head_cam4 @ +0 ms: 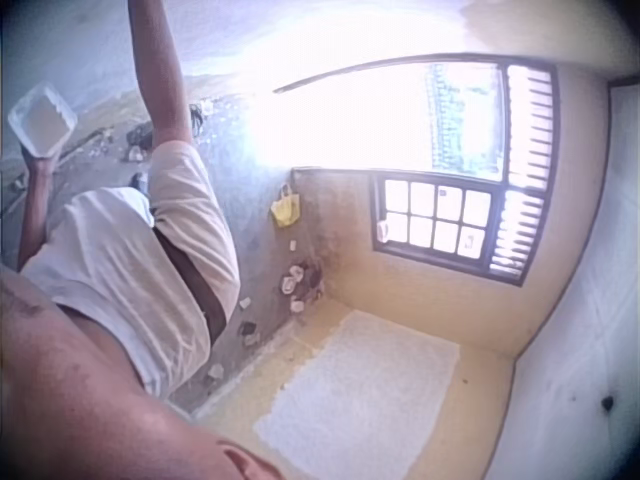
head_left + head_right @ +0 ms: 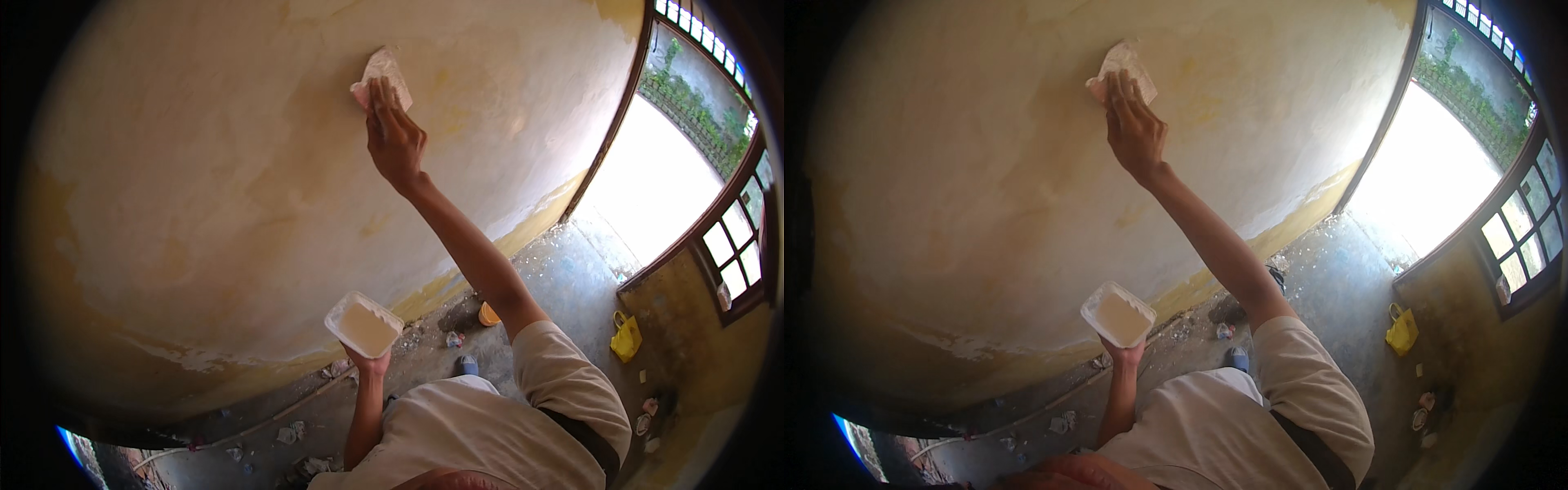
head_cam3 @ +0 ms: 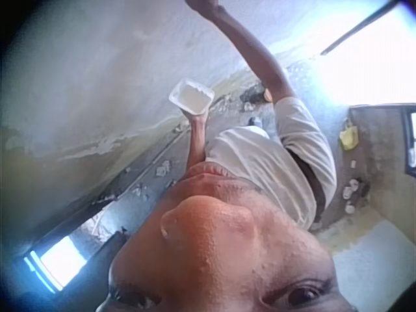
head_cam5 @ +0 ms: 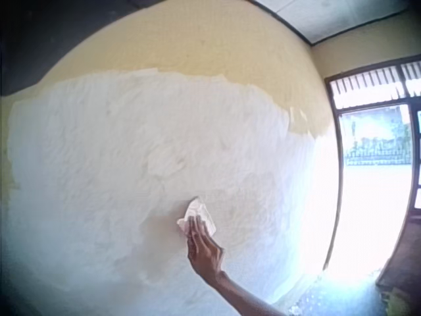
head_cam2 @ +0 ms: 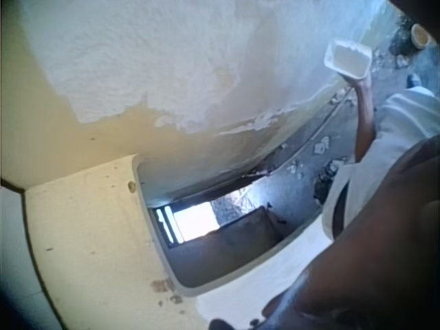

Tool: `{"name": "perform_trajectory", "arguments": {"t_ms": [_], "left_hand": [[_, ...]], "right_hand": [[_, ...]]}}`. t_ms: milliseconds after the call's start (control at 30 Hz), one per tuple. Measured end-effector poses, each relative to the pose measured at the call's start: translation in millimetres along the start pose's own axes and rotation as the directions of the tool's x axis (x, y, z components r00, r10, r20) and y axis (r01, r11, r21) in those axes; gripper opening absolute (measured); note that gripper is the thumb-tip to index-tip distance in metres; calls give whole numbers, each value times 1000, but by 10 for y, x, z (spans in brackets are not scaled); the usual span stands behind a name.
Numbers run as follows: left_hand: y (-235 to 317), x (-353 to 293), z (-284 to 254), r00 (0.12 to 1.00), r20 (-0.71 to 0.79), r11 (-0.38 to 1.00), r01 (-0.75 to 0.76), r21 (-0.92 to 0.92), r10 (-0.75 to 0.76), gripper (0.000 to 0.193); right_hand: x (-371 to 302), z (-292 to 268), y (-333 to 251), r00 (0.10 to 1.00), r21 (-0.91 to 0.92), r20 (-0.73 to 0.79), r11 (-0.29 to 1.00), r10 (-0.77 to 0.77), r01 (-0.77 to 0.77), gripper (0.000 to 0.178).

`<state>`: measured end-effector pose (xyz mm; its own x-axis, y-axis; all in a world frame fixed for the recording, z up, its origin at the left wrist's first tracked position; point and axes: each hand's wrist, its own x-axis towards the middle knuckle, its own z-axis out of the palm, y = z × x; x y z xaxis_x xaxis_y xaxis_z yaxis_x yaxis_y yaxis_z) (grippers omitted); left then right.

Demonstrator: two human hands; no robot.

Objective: The person applies plaster to a wall using a scraper, picking up the material from a small plastic container held in their other hand.

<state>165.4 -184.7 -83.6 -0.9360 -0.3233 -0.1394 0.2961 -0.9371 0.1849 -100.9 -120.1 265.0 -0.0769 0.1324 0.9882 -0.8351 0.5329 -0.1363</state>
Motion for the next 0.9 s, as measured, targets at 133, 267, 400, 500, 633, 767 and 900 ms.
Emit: {"name": "perform_trajectory", "arguments": {"t_ms": [133,267,400,500,633,767,900], "left_hand": [[69,-18,199,999,-51,1000,4,14,-3,49],[284,-215,614,995,-32,974,-84,210,92,61],[238,-315,802,998,-68,950,11,312,10,69],[288,-421,974,995,-104,959,37,282,-8,61],[228,-415,625,991,-86,896,129,425,-102,82],[148,-419,745,978,-146,926,190,327,-149,85],[50,-318,676,970,-138,916,237,325,-202,70]], "right_hand": [[-1037,-43,-757,877,321,357,924,-320,207,56],[-1417,-657,-1111,743,515,669,714,12,-475,15],[-1212,-1596,-996,407,34,796,638,448,-769,29],[-1465,-1871,-1123,337,-41,834,659,436,-751,27],[-2092,-2029,-1185,388,47,895,816,222,-576,28],[-1991,-2123,-1258,290,-188,822,715,490,-673,25],[-2110,-2165,-1191,287,-162,849,735,444,-659,24]]}}
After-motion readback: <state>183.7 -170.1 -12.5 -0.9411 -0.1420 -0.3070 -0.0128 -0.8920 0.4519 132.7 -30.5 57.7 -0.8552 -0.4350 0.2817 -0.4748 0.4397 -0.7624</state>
